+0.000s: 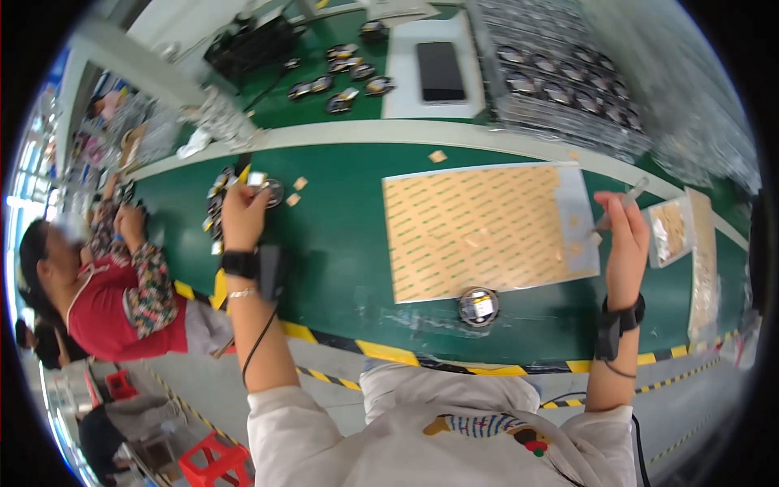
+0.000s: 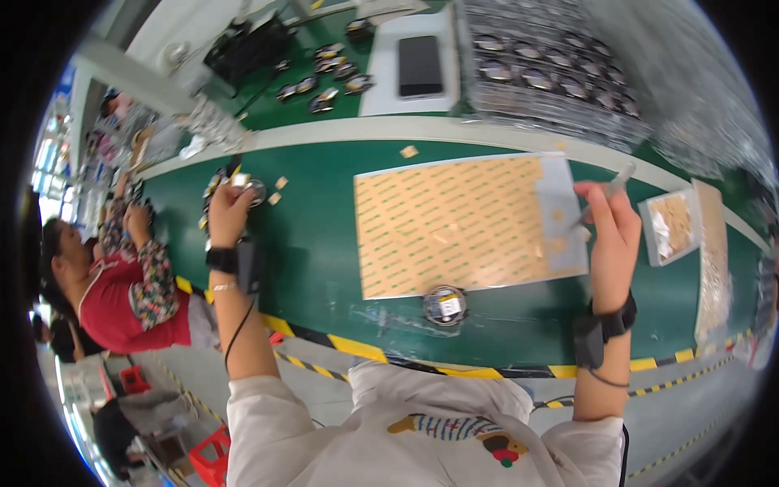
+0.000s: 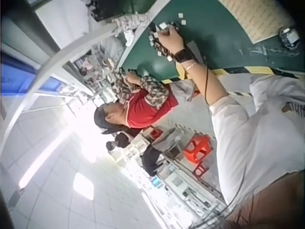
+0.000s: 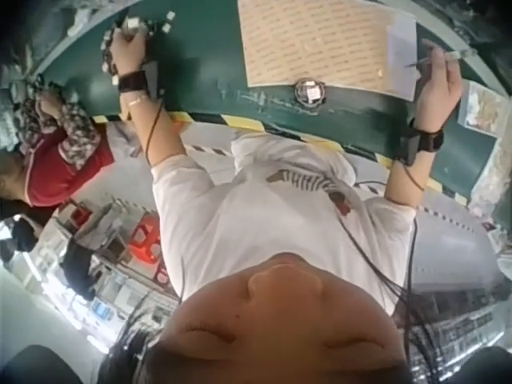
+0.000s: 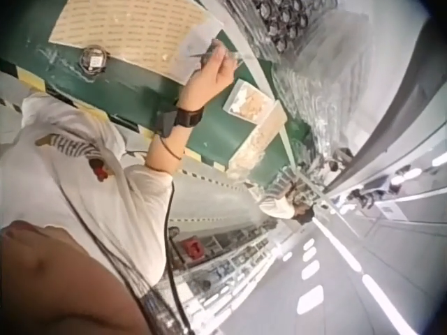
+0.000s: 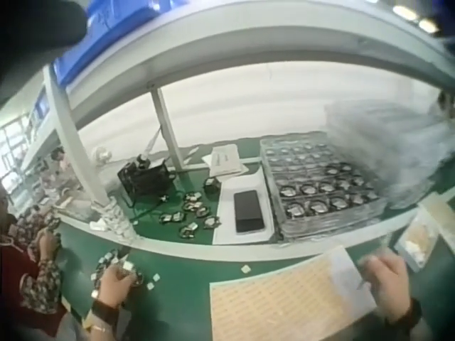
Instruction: The person picks up a watch case, peels a small adhesive square from a sheet using tweezers, and presses it into the case. They then place a battery into the case, press it down, and set the assembled unit onto a stack, repeating the process for several units.
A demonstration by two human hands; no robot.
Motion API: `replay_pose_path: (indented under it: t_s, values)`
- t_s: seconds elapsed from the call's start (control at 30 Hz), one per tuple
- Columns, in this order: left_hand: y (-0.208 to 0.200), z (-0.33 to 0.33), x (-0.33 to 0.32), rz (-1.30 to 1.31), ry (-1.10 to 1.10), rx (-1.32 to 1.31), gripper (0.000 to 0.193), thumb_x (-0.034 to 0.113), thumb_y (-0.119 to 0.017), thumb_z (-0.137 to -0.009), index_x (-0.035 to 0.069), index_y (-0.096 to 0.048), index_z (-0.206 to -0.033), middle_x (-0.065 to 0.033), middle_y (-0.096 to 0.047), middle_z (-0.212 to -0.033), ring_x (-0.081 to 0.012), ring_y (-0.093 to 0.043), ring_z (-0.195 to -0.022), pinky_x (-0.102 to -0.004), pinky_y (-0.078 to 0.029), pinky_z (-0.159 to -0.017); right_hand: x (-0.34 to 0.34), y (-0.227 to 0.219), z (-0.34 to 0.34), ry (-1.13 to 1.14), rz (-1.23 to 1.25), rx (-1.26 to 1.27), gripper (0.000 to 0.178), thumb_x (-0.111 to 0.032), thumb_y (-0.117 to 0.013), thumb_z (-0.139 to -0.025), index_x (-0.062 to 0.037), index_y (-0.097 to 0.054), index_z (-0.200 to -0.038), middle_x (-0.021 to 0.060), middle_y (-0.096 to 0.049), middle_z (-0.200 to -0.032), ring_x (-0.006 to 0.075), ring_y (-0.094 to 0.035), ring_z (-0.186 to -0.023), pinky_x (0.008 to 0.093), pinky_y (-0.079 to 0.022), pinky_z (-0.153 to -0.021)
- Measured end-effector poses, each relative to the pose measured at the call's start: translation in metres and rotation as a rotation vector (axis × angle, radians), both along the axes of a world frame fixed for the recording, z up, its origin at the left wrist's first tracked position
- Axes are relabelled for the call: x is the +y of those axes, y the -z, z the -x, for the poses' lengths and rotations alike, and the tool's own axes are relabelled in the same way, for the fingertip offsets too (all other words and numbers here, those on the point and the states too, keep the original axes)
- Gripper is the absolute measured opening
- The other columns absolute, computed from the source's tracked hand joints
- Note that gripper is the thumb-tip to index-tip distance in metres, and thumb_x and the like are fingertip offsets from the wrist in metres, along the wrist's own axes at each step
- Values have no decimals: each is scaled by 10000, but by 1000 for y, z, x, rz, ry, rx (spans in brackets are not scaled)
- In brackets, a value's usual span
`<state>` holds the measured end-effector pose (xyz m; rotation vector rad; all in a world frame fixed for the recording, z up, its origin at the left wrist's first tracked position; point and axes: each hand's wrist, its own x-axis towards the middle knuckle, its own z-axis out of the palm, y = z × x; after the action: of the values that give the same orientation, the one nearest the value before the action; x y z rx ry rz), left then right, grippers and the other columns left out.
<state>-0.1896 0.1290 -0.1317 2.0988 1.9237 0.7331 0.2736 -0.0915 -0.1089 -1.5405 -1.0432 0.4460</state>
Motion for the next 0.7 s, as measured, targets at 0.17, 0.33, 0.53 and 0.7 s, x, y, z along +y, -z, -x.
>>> replay_pose_path:
  t_s: [0.17,0.33,0.53,0.7]
  values:
    - [-26,-94,-44,584,202,-1288,177,112,-498,-909,-1,-526,-1042,-143,-639,-950,-171,-635,-733,-250,-532,-651,9,20,-30,135,6,516,234,-207,-463,-943,-4,-578,-947,17,-560,-795,73,-525,-680,187,-418,-577]
    - [-15,-186,-77,1077,495,-1597,244,144,-453,-939,-14,-492,-1121,-158,-621,-1017,-192,-640,-747,-255,-539,-674,29,25,-19,51,0,606,172,-117,-515,-906,29,-540,-995,52,-589,-876,132,-612,-820,226,-507,-722]
    - [0,-238,-90,1185,530,-1409,283,141,-419,-943,-32,-473,-1160,-172,-613,-1043,-206,-640,-778,-287,-537,-699,30,33,-24,9,30,548,145,-29,-542,-869,23,-540,-1005,82,-603,-923,156,-613,-887,227,-506,-772]
    - [9,-236,-88,1146,521,-1372,305,130,-417,-934,-46,-456,-1180,-192,-606,-1055,-216,-640,-801,-309,-539,-710,26,31,-27,-59,69,549,127,-40,-523,-878,6,-543,-995,96,-611,-950,184,-612,-915,239,-505,-780]
